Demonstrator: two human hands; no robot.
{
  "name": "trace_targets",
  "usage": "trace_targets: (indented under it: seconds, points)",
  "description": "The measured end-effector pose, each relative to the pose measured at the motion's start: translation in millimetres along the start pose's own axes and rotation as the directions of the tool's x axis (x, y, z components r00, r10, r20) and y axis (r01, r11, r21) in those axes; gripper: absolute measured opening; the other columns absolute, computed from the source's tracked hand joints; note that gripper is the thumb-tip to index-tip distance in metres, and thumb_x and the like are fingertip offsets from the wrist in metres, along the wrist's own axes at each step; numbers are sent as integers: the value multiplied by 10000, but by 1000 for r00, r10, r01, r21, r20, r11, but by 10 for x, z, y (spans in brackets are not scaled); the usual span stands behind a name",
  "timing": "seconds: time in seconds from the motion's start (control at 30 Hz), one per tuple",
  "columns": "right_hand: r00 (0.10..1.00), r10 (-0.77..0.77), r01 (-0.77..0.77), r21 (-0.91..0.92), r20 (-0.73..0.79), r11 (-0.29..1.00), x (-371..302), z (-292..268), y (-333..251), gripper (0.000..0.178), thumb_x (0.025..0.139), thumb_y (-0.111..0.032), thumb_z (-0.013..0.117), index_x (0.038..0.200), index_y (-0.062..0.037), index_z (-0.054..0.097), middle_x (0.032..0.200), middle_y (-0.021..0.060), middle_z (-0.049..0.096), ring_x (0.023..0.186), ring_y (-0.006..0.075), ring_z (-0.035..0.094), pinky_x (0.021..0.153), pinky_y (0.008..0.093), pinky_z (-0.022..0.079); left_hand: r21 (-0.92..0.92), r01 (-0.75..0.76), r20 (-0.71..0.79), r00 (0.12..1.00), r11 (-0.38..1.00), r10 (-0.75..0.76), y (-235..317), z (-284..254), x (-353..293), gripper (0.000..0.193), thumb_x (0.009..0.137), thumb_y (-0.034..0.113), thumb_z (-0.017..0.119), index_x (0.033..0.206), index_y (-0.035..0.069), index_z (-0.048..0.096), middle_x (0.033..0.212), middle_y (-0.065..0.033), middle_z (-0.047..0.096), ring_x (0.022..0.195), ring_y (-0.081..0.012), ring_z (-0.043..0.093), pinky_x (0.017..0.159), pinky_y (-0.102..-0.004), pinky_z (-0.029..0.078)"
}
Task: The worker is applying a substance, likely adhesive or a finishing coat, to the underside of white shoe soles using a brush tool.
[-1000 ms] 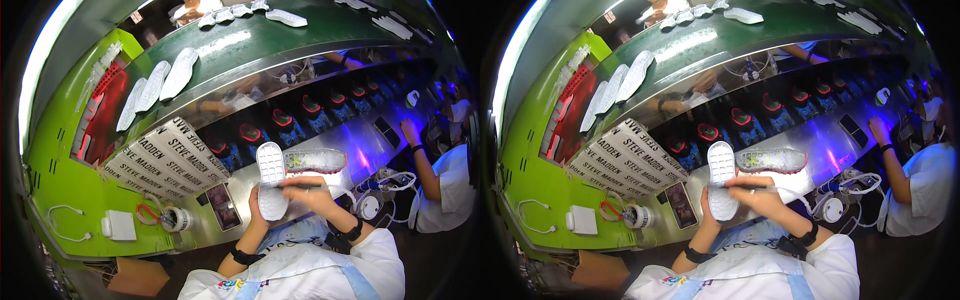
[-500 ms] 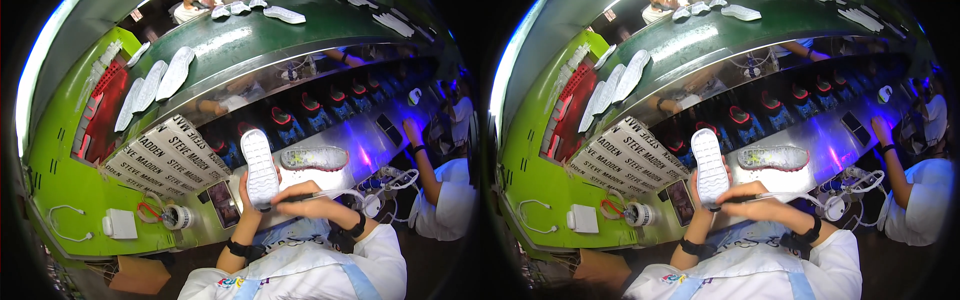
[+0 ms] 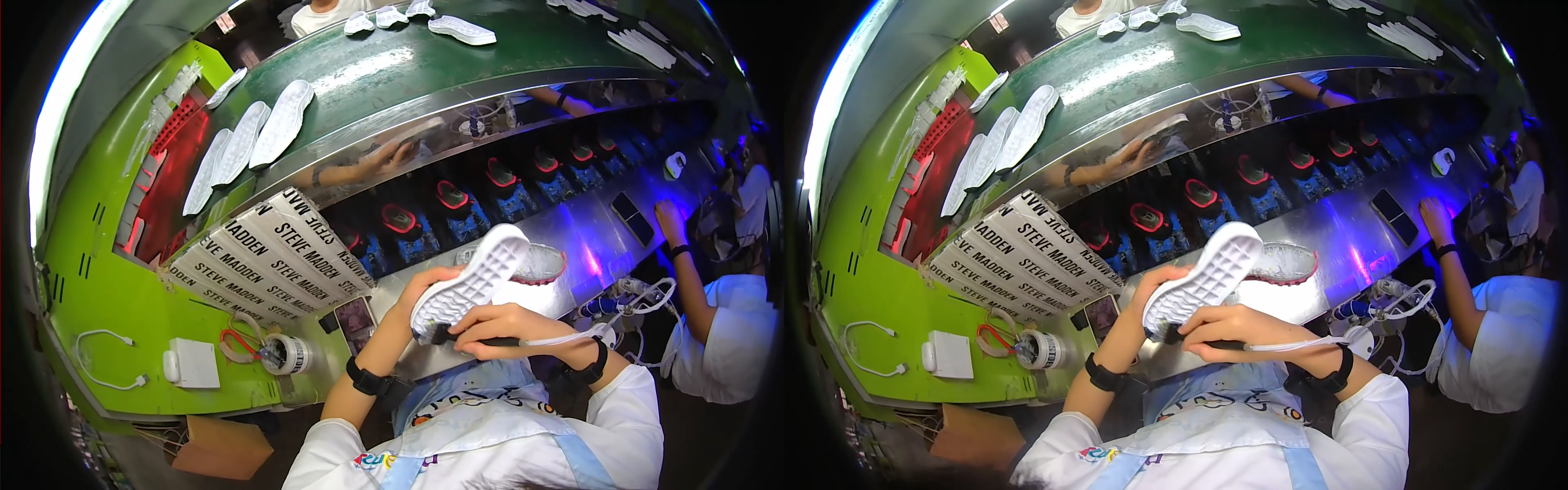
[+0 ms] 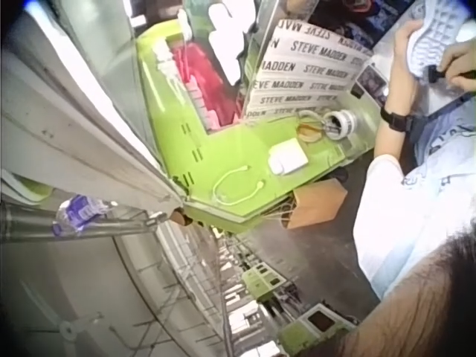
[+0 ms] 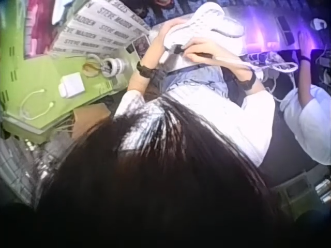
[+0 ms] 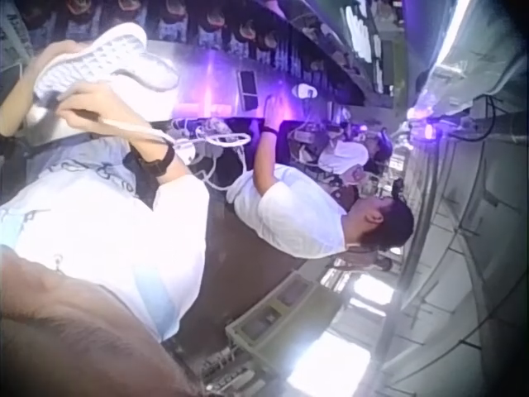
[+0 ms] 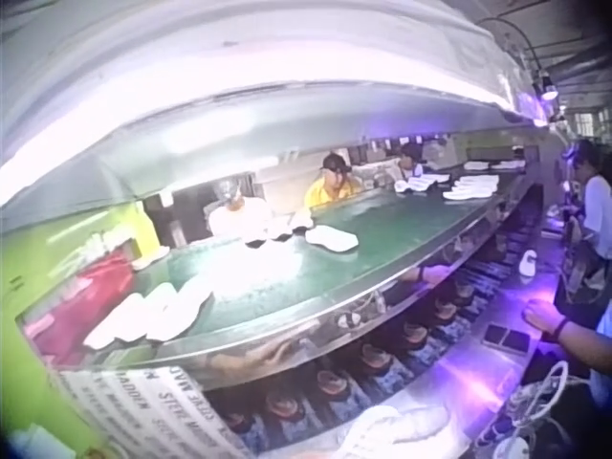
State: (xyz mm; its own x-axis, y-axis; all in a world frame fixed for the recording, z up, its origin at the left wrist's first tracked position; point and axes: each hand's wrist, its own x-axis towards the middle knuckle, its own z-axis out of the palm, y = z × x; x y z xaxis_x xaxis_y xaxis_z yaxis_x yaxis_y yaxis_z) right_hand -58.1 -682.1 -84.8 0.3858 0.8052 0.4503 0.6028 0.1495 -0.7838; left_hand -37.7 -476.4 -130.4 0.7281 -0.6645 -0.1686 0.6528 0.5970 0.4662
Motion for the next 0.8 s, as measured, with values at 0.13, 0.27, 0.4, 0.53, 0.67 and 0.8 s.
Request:
trace_targets:
  seconds: [0.13,0.27,0.4,0.53,0.67,0.8]
  points:
    - [998,56,-56,31,12,998,-132,-115,43,82,794,-60,628,846,-6,661,856,84,646,724,221,634,689,294,499,18,197,-152,970,980,-192,12,103,30,477,835,134,495,1271,-51,437,1200,-174,554,1027,-235,596,912,-312,470]
    - [1000,14,-14,-54,-17,998,-269,-241,157,86,788,-31,619,849,0,671,763,72,664,776,205,643,716,286,504,276,209,-273,953,938,-133,67,130,36,452,856,139,533,1268,-34,462,1099,-148,606,908,-186,635,812,-279,511]
    - [909,197,-245,-90,-366,965,-532,-512,110,111,814,-3,559,851,27,660,814,123,675,844,187,638,714,288,495,319,-11,-137,989,948,58,22,287,0,498,880,200,545,1313,-12,419,1088,-133,608,897,-173,638,782,-280,518]
    - [865,7,65,126,-501,990,-331,-426,-108,149,842,-48,532,789,43,637,909,188,650,769,264,648,660,332,522,159,-247,323,928,956,186,380,738,199,507,892,232,490,1292,-60,384,1182,-214,535,1026,-279,579,832,-332,489]
    - [706,73,371,456,-704,809,-365,-408,-74,259,902,-203,532,851,43,594,956,243,590,622,299,616,581,366,522,-296,-477,235,803,827,548,1184,1035,528,404,945,182,379,1225,-110,381,1232,-279,480,1119,-367,520,879,-412,497]
    - [629,195,322,481,-752,815,-527,-369,68,262,907,-216,526,867,36,587,966,221,600,649,270,609,618,350,513,58,-703,112,710,709,695,1312,1457,939,417,955,178,357,1262,-105,355,1298,-264,428,1199,-377,450,958,-454,452]
